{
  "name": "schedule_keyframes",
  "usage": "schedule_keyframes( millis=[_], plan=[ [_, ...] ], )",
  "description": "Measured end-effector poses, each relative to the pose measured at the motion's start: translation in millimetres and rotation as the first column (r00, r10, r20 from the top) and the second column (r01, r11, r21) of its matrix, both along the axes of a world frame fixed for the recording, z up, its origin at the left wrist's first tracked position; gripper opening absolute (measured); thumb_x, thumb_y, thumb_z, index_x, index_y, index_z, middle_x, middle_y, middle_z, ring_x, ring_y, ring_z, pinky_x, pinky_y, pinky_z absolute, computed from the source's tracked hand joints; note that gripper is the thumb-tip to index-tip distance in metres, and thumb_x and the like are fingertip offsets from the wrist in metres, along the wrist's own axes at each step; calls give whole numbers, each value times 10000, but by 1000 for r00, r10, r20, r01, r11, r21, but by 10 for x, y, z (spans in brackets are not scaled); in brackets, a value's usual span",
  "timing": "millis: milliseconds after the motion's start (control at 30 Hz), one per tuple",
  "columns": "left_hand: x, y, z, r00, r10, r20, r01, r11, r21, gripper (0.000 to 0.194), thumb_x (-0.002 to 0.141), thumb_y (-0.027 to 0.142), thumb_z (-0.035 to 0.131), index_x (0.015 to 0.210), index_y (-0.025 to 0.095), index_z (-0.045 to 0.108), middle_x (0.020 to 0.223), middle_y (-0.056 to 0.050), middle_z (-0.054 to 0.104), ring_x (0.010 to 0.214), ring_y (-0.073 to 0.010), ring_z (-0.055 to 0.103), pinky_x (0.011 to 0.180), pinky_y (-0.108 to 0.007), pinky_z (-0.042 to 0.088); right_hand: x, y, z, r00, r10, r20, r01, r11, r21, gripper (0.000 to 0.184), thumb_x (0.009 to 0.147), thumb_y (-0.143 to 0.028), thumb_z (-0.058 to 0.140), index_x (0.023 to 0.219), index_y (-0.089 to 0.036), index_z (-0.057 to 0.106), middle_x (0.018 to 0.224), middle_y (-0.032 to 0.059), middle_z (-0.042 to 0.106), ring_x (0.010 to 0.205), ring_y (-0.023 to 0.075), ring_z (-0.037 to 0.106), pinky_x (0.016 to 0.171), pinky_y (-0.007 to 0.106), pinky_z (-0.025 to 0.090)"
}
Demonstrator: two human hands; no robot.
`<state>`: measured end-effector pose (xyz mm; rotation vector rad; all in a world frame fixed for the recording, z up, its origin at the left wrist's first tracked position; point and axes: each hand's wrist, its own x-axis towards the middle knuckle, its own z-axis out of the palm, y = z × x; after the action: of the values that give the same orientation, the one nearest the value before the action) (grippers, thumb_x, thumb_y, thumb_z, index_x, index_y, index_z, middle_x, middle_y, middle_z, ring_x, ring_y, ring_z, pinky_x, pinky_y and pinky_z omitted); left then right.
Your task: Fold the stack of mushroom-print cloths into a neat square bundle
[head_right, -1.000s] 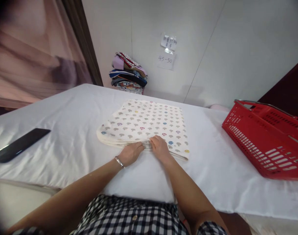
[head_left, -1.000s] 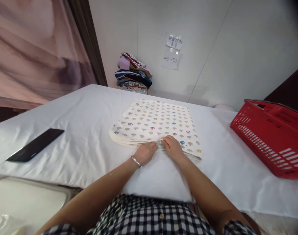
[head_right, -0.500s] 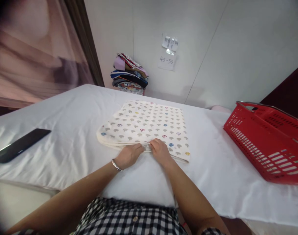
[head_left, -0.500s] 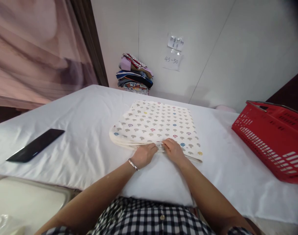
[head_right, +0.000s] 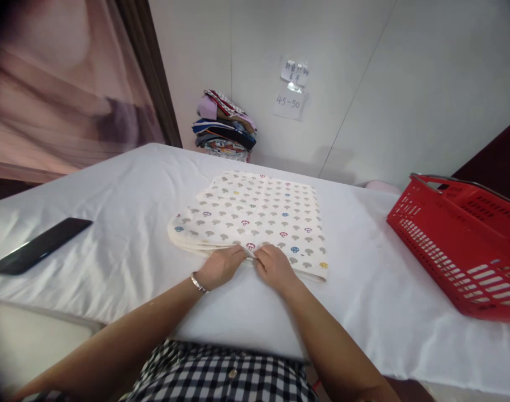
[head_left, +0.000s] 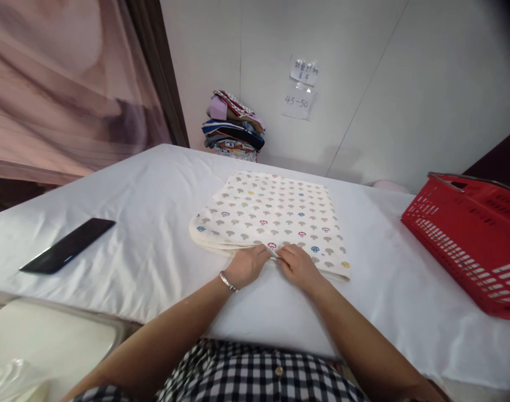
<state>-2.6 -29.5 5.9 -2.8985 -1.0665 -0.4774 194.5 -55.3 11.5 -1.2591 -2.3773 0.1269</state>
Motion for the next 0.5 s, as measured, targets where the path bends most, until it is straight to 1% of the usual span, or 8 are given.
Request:
schedule_keyframes(
  millis=[100,267,367,433,500],
  plan=[
    [9,7,-5,1000,2,23,-1,1000,-5,208,899,169,352,984,185,542,950,-40,566,780,-140,550,608,-247,431,0,-12,12,1000,17,14,-17,1000,-9,211,819,-194,488,1014,-180,568,940,65,586,872,186,511,756,315,418],
    [41,-20,18,999,36,-20,-36,999,-31,218,889,147,360,1003,190,541,977,-43,571,804,-146,561,618,-253,444,21,9,-55,1000,-7,19,6,1000,20,234,867,-161,405,1039,-184,562,926,71,590,841,190,522,742,325,433],
    [59,-36,44,998,54,-24,-55,998,-41,205,909,223,366,1007,190,543,975,-35,577,819,-148,564,633,-259,451,46,35,-118,1000,-12,8,11,999,46,240,871,-152,381,1022,-188,564,943,80,589,859,199,530,746,333,444],
    [65,-43,50,998,60,-16,-61,997,-48,191,897,291,419,990,188,550,984,-30,578,842,-150,563,661,-264,456,62,49,-151,1000,-16,-9,16,998,57,234,876,-161,373,1010,-189,563,964,84,588,886,203,535,753,337,452],
    [67,-46,40,996,80,-27,-82,995,-48,174,886,295,445,949,182,561,974,-29,579,831,-147,564,661,-266,455,71,55,-169,1000,-18,-25,19,998,63,225,879,-176,376,1000,-194,564,966,82,591,898,204,539,757,339,460]
  ],
)
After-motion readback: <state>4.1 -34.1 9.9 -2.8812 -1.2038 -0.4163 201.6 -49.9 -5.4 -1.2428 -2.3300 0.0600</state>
